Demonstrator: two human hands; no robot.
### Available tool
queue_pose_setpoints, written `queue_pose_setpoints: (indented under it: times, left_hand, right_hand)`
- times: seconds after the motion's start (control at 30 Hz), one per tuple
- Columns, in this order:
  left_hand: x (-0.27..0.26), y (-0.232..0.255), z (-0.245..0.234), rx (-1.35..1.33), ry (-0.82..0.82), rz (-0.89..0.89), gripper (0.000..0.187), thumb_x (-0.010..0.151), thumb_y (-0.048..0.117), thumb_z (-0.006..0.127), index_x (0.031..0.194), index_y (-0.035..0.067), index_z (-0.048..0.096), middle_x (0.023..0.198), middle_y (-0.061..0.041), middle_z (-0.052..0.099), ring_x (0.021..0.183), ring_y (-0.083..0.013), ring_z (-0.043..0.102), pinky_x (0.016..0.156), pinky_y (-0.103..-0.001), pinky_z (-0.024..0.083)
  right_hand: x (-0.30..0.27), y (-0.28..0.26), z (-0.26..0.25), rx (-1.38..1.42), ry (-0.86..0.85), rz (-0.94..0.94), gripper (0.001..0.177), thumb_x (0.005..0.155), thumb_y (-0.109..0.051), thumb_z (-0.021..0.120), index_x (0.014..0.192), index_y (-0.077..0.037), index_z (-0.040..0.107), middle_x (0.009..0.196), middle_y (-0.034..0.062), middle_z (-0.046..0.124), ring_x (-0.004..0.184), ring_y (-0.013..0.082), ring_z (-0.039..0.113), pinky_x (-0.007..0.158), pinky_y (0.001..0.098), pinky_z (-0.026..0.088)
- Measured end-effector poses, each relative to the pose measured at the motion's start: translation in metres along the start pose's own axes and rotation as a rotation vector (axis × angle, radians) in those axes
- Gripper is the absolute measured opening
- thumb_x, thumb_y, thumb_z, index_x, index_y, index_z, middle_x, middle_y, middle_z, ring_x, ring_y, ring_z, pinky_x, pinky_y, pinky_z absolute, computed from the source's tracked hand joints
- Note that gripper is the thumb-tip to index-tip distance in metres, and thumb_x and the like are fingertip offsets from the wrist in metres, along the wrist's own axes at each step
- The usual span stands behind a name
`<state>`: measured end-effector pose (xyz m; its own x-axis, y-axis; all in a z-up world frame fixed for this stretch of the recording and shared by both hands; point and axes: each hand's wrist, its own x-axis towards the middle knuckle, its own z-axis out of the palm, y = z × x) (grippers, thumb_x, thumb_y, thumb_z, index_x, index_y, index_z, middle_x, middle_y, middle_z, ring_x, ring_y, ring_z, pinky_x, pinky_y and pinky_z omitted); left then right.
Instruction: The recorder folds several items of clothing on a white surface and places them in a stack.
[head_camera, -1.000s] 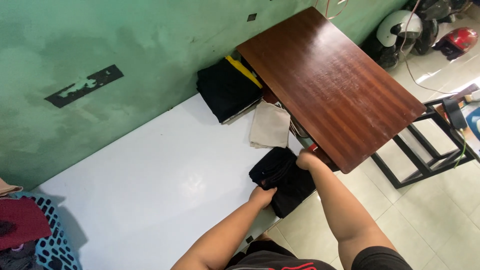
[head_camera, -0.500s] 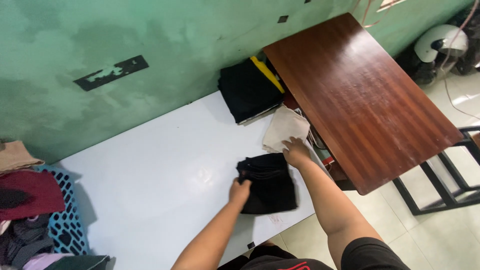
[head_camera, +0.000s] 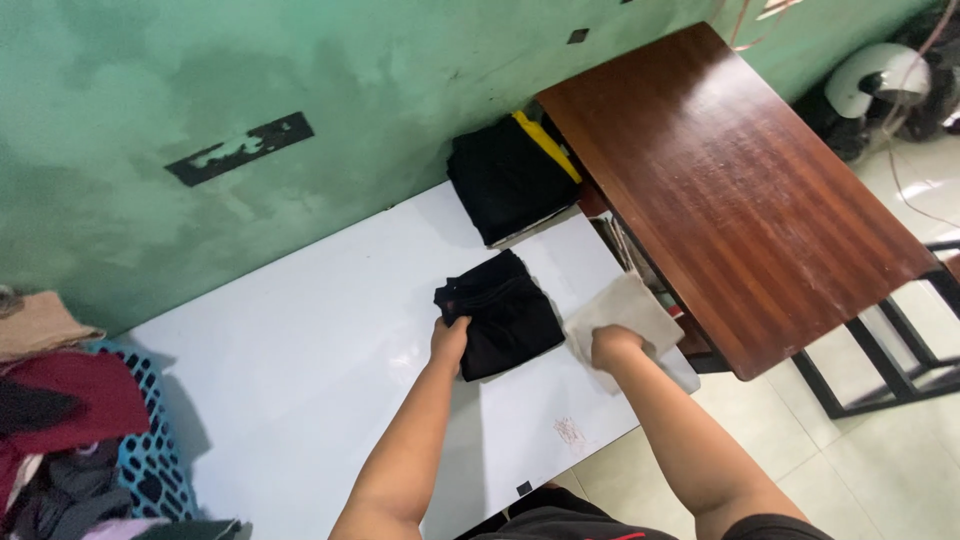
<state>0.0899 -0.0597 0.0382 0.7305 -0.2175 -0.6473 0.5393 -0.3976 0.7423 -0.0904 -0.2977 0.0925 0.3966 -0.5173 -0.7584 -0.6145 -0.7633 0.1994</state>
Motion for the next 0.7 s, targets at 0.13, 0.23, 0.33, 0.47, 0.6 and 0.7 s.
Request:
queue_pose_setpoints:
  times: [0.13, 0.23, 0.33, 0.47, 0.6, 0.7]
  left_hand:
    - [0.013, 0.004, 0.034, 0.014, -0.067, -0.015, 0.069, 0.090, 0.032, 0.061, 0.148, 0.000, 0.041, 0.136, -0.022, 0.060, 0.122, -0.0348, 0.062, 0.101, -0.043, 0.051]
    - [0.032, 0.001, 0.070, -0.024, -0.150, 0.010, 0.072, 0.090, 0.032, 0.061, 0.150, -0.001, 0.037, 0.139, -0.023, 0.058, 0.127, -0.0354, 0.061, 0.107, -0.042, 0.049]
    - [0.039, 0.011, 0.104, 0.043, -0.148, 0.008, 0.075, 0.091, 0.032, 0.063, 0.152, 0.001, 0.034, 0.143, -0.024, 0.054, 0.131, -0.0360, 0.056, 0.111, -0.043, 0.044]
    - [0.040, 0.034, 0.138, 0.060, -0.178, 0.036, 0.078, 0.092, 0.037, 0.063, 0.153, 0.003, 0.031, 0.147, -0.022, 0.051, 0.134, -0.0372, 0.053, 0.111, -0.044, 0.043]
    - [0.068, 0.028, 0.155, -0.005, -0.207, 0.096, 0.078, 0.091, 0.036, 0.064, 0.153, 0.003, 0.031, 0.146, -0.024, 0.053, 0.133, -0.0382, 0.054, 0.109, -0.046, 0.044]
    - [0.073, 0.021, 0.156, 0.038, -0.235, 0.165, 0.079, 0.092, 0.038, 0.067, 0.152, -0.001, 0.035, 0.145, -0.025, 0.057, 0.130, -0.0383, 0.059, 0.110, -0.045, 0.045]
  right_hand:
    - [-0.008, 0.011, 0.022, 0.003, -0.059, -0.005, 0.045, 0.090, -0.023, 0.073, 0.134, -0.016, 0.064, 0.138, 0.0113, 0.063, 0.125, 0.0334, 0.062, 0.099, 0.0530, 0.052]
    - [-0.003, 0.019, 0.048, -0.023, -0.140, -0.057, 0.039, 0.082, -0.023, 0.081, 0.119, -0.011, 0.074, 0.127, 0.0108, 0.072, 0.116, 0.0295, 0.070, 0.094, 0.0437, 0.057]
    - [0.012, 0.014, 0.075, -0.001, -0.046, -0.101, 0.036, 0.084, -0.023, 0.074, 0.117, -0.011, 0.077, 0.125, 0.0113, 0.074, 0.113, 0.0300, 0.071, 0.090, 0.0441, 0.059]
    - [-0.002, 0.003, 0.066, 0.126, 0.045, -0.153, 0.042, 0.083, -0.029, 0.076, 0.122, -0.014, 0.069, 0.121, 0.0115, 0.071, 0.112, 0.0329, 0.068, 0.089, 0.0480, 0.059]
    - [0.011, 0.007, 0.064, 0.254, 0.205, -0.200, 0.038, 0.085, -0.032, 0.072, 0.117, -0.012, 0.072, 0.114, 0.0138, 0.074, 0.110, 0.0347, 0.069, 0.088, 0.0485, 0.058]
    - [-0.012, 0.020, 0.029, 0.494, 0.387, -0.031, 0.055, 0.086, -0.036, 0.078, 0.129, -0.008, 0.058, 0.129, 0.0193, 0.063, 0.118, 0.0378, 0.063, 0.092, 0.0491, 0.056]
